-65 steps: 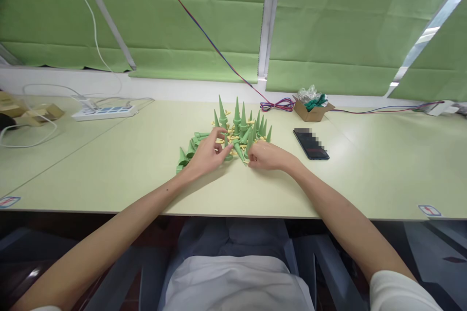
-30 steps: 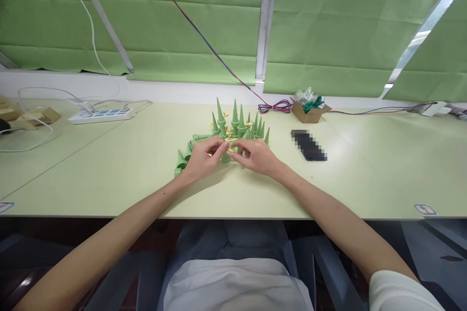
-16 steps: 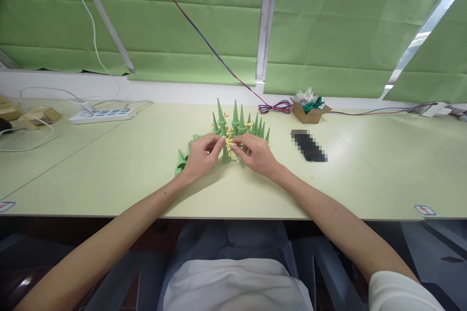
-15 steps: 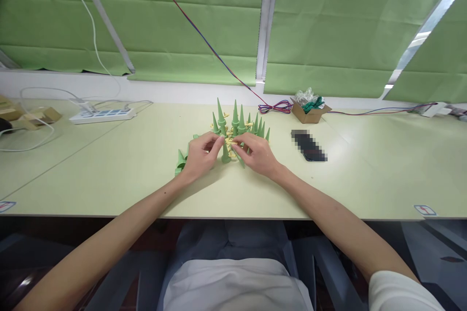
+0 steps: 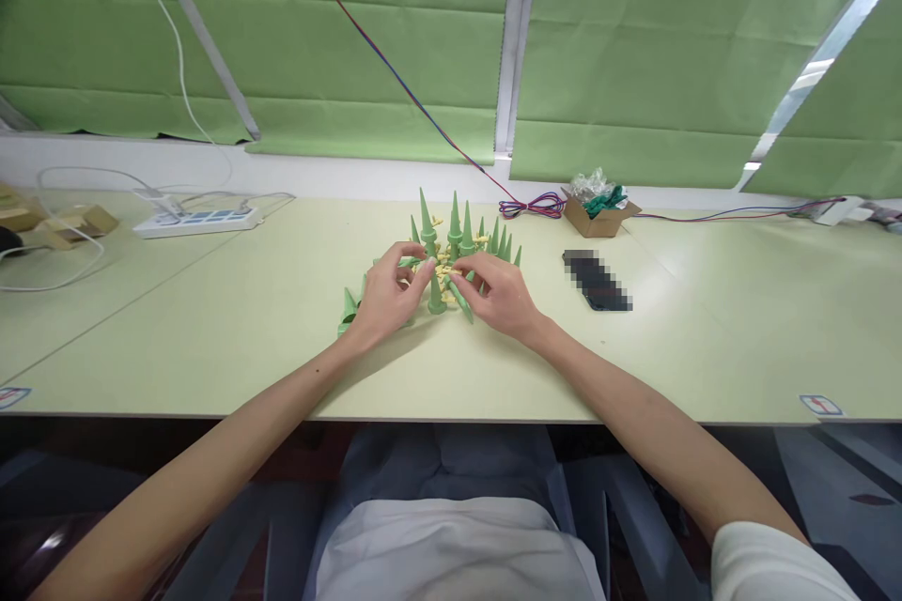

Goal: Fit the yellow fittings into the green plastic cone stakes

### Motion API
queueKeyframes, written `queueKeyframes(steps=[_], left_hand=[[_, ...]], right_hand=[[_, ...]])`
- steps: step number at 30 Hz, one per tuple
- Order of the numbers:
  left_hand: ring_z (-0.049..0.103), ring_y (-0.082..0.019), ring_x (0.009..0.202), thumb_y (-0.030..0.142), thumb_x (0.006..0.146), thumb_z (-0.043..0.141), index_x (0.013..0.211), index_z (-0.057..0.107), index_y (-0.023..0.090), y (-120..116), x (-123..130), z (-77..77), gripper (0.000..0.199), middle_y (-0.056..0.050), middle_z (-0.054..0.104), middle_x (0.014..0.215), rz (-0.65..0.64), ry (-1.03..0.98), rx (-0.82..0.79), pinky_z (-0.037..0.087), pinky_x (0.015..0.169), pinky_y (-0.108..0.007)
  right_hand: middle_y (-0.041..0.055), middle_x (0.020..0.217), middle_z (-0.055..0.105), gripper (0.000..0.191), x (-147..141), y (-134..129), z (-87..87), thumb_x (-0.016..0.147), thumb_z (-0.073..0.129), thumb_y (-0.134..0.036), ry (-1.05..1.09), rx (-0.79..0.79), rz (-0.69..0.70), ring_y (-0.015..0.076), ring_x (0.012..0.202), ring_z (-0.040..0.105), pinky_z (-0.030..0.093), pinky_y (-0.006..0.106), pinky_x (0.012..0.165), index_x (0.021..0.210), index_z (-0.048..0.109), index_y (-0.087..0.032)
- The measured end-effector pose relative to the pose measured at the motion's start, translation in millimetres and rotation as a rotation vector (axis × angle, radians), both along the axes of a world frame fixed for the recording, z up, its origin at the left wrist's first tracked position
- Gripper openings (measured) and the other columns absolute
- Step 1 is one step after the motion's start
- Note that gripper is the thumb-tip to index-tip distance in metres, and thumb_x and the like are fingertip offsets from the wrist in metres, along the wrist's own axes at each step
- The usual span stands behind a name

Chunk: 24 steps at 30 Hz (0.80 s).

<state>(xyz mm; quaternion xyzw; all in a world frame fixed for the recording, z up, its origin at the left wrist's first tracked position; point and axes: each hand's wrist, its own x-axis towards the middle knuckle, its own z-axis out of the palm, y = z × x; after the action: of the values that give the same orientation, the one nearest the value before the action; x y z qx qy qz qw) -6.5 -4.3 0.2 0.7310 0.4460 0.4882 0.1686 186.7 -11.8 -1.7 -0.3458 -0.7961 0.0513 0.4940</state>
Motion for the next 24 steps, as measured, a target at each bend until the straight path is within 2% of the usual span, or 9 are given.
queueKeyframes(steps=[6, 13, 16, 20, 24], left_hand=[[0.053, -0.009, 0.052, 0.044, 0.089, 0.062, 0.108, 0.056, 0.020, 3.3, -0.2, -4.4, 0.031, -0.006, 0.068, 0.109, -0.052, 0.093, -0.061, 0.047, 0.058, -0.028], [0.056, -0.014, 0.053, 0.039, 0.092, 0.057, 0.096, 0.058, 0.020, 5.1, -1.9, -7.9, 0.019, -0.005, 0.069, 0.091, -0.115, 0.230, -0.111, 0.044, 0.057, -0.029], [0.057, -0.016, 0.053, 0.034, 0.093, 0.054, 0.089, 0.057, 0.020, 6.2, -2.3, -9.5, 0.015, -0.002, 0.067, 0.077, -0.163, 0.272, -0.104, 0.046, 0.060, -0.030], [0.056, -0.016, 0.050, 0.033, 0.094, 0.052, 0.081, 0.054, 0.021, 6.4, -2.3, -9.5, 0.018, 0.002, 0.059, 0.060, -0.233, 0.263, -0.117, 0.045, 0.058, -0.029], [0.056, -0.014, 0.049, 0.034, 0.094, 0.052, 0.078, 0.054, 0.019, 4.1, -1.5, -4.7, 0.022, 0.002, 0.058, 0.061, -0.238, 0.186, -0.154, 0.045, 0.056, -0.027]], right_hand=[[0.0072, 0.083, 0.070, 0.024, 0.1, -0.5, -0.4, 0.096, 0.054, -0.039, 0.007, 0.007, -0.003, 0.0134, 0.060, 0.059, 0.049, 0.026, 0.056, 0.092, 0.066, -0.019], [0.0073, 0.085, 0.070, 0.023, 0.0, 0.6, -0.6, 0.096, 0.054, -0.038, 0.001, -0.006, 0.001, 0.0141, 0.063, 0.060, 0.050, 0.026, 0.057, 0.092, 0.066, -0.019], [0.0071, 0.086, 0.070, 0.021, 0.1, 1.2, -1.4, 0.096, 0.054, -0.037, 0.005, 0.003, 0.000, 0.0136, 0.063, 0.060, 0.050, 0.026, 0.056, 0.093, 0.066, -0.019], [0.0066, 0.086, 0.069, 0.019, 0.4, 2.4, -2.6, 0.096, 0.055, -0.034, 0.000, 0.019, 0.013, 0.0117, 0.059, 0.057, 0.048, 0.025, 0.054, 0.093, 0.065, -0.018], [0.0059, 0.084, 0.068, 0.017, 0.1, 3.9, -4.0, 0.095, 0.057, -0.033, 0.024, 0.061, 0.028, 0.0116, 0.058, 0.057, 0.047, 0.024, 0.052, 0.092, 0.065, -0.018]])
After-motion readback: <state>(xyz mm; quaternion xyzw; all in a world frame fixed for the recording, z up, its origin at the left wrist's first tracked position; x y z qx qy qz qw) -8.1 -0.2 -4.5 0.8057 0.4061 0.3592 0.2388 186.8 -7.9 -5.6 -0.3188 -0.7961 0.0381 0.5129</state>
